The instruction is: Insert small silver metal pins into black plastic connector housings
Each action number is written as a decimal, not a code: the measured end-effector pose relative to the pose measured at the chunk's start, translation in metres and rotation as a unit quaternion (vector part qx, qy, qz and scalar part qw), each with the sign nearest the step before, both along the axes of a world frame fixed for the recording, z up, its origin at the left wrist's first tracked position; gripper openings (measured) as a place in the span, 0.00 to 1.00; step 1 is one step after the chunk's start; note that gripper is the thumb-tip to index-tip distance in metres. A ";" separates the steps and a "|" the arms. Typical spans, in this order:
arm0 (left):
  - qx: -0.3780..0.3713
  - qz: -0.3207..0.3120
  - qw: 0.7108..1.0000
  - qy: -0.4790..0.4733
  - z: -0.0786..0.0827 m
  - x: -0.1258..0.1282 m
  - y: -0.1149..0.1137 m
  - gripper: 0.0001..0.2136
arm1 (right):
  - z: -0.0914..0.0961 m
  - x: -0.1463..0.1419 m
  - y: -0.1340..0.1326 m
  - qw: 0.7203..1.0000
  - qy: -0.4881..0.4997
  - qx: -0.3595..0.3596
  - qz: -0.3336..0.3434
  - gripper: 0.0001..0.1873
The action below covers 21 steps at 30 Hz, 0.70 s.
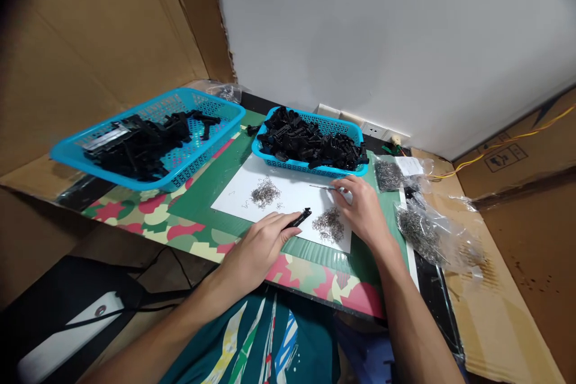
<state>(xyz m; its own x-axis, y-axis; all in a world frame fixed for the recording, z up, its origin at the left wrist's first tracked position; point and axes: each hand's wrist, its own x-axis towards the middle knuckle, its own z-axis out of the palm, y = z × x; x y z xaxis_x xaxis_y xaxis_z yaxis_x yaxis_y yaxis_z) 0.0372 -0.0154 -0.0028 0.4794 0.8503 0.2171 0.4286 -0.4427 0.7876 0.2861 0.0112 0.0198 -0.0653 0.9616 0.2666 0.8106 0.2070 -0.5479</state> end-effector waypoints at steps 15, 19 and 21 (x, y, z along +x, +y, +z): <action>0.093 0.001 0.986 0.136 0.003 0.001 -0.005 0.14 | -0.021 0.000 0.006 0.996 -0.070 -0.024 0.047 0.08; 0.087 0.007 0.987 0.138 0.003 0.000 -0.005 0.13 | -0.015 0.000 0.000 0.994 -0.034 -0.014 0.099 0.12; 0.081 0.005 0.987 0.140 0.003 0.000 -0.004 0.13 | -0.010 -0.004 -0.002 0.994 -0.013 0.007 0.110 0.12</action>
